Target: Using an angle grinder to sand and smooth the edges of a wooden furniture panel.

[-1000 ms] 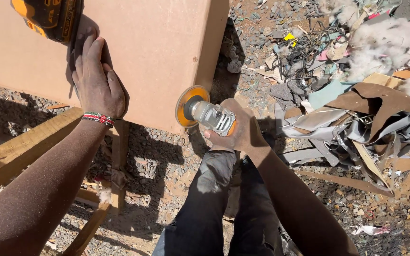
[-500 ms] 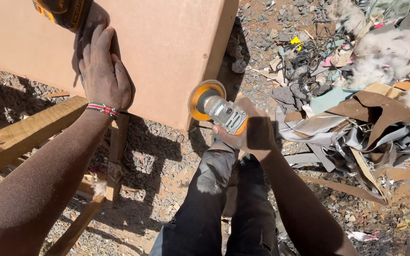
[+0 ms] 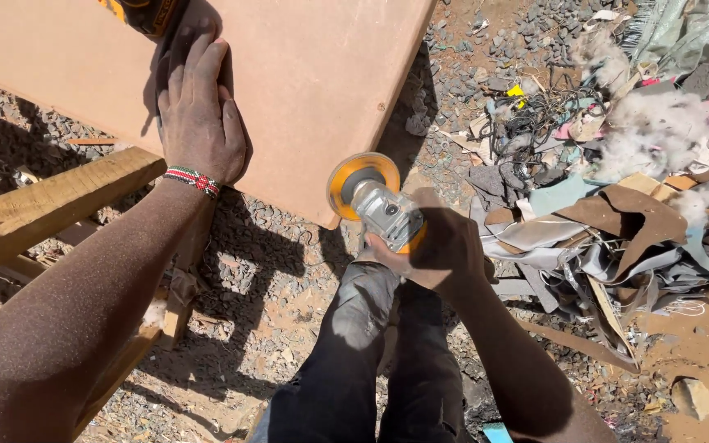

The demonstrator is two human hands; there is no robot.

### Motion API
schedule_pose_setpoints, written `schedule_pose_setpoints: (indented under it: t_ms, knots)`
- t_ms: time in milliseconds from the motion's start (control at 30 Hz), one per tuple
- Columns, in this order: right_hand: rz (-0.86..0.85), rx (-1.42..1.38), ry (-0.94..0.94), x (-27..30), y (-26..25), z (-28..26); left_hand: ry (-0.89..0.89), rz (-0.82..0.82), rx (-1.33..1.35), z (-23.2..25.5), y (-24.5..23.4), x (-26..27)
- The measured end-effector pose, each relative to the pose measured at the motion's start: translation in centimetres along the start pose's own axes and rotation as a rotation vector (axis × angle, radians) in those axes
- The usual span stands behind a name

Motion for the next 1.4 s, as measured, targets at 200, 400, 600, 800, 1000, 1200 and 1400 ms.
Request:
schedule_pose_setpoints:
  t_ms: [200,400,600,800,1000,1200,1400]
  knots:
    - [0.03,0.231,0.215,-0.2,-1.4,0.7,0.0,-0.019,-0.006,0.5,-0.3,-0.4]
    - [-0.043,0.123,-0.024,0.6,0.2,-0.5,-0.024,-0.034,0.005,0.1,-0.2,-0.2]
    - [0.211,0.397,-0.115,-1.9,-2.4,-0.1,0.027,0.025,0.013,0.4,-0.2,0.0]
    - [-0.113,0.132,-0.052,-0.4,-1.0,-3.9,0.003,0.012,0.008,-0.3,0.2,-0.2]
    - [-0.089,0.268,0.305,-6.7,-6.0,-2.1,-0.001,-0.025,-0.012,-1.1,0.8,0.0]
    - [0.068,0.096,0.351,-7.2,-6.4,-1.4,-0.007,-0.025,0.009,-0.1,0.1,-0.2]
    - [-0.007,0.067,-0.12,0.1,-1.6,-5.3,0.012,0.004,0.003,-0.3,0.1,0.0]
Point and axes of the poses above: each hand's wrist, its own x-axis away from the middle knuckle, its own y-axis out of the palm, z = x × y, the point moved 2 cm from there along -x, towards the middle knuckle, and after that the axes turned 2 degrees about -y, right-handed, at the moved point
